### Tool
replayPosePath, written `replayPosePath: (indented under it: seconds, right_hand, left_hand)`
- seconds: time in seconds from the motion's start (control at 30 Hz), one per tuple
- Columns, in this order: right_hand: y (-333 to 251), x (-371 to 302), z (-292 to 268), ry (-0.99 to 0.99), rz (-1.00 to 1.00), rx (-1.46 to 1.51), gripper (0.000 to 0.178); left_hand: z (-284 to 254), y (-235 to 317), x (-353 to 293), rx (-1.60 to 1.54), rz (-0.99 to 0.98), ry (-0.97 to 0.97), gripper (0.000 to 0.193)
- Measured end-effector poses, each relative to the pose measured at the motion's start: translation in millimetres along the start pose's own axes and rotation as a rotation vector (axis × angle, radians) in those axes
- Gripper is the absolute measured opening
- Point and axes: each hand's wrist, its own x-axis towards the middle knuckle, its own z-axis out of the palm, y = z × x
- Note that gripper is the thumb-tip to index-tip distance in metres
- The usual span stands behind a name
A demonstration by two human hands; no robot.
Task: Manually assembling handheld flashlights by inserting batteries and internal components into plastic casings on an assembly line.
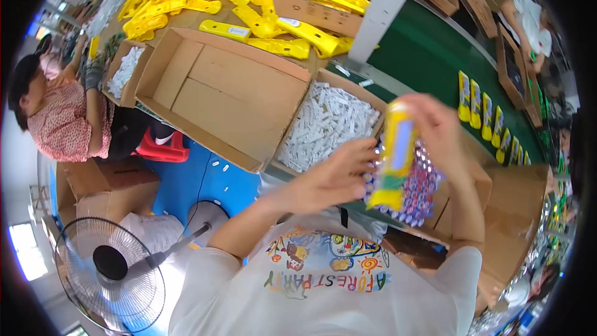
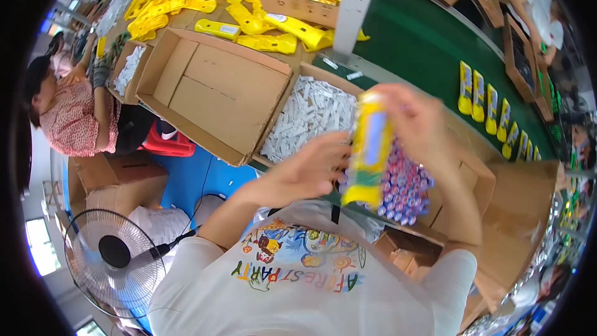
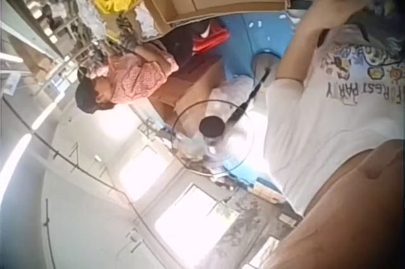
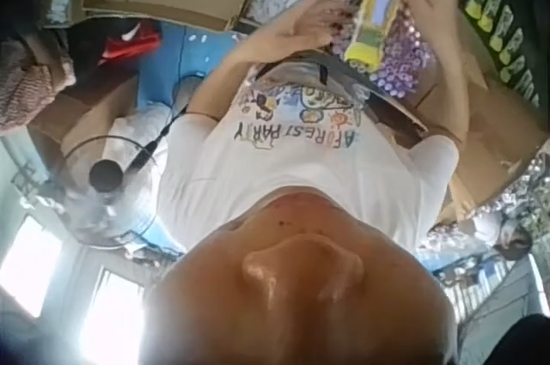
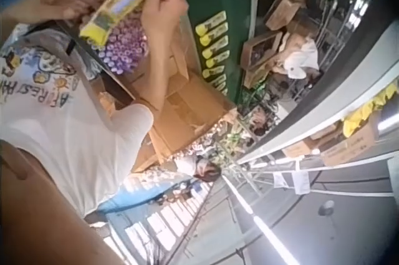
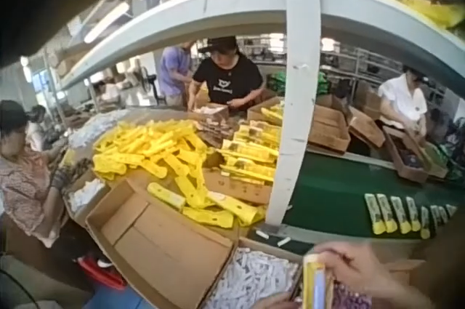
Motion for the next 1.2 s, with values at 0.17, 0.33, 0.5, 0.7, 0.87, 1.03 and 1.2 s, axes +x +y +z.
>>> replayPosePath:
  seconds: [0.17, 0.33, 0.5, 0.7, 0.87, 1.03, 1.2]
  right_hand:
    - [57, 42, -75, 0.167, 0.308, 0.164, 0.030]
    - [31, 55, -11, -0.024, 0.224, 0.452, 0.029]
    - [17, 48, 8, -0.081, 0.103, 0.405, 0.025]
    - [-1, 40, 2, -0.131, -0.186, 0.182, 0.029]
    - [-15, 30, 7, -0.104, -0.310, 0.030, 0.024]
    - [-34, 22, 9, -0.201, -0.401, -0.067, 0.023]
    - [-37, 14, 19, -0.048, -0.518, -0.154, 0.021]
  left_hand:
    - [-73, 71, 20, 0.266, -0.041, 0.477, 0.045]
    - [-50, 55, 64, 0.271, -0.262, 0.332, 0.047]
    - [-14, 36, 74, -0.142, -0.400, 0.161, 0.040]
    - [-6, 26, 47, 0.003, -0.199, 0.129, 0.034]
    - [1, 27, 23, -0.002, -0.154, 0.073, 0.035]
    - [4, 24, 6, 0.141, -0.135, 0.131, 0.035]
    - [6, 28, -1, 0.076, -0.117, 0.080, 0.036]
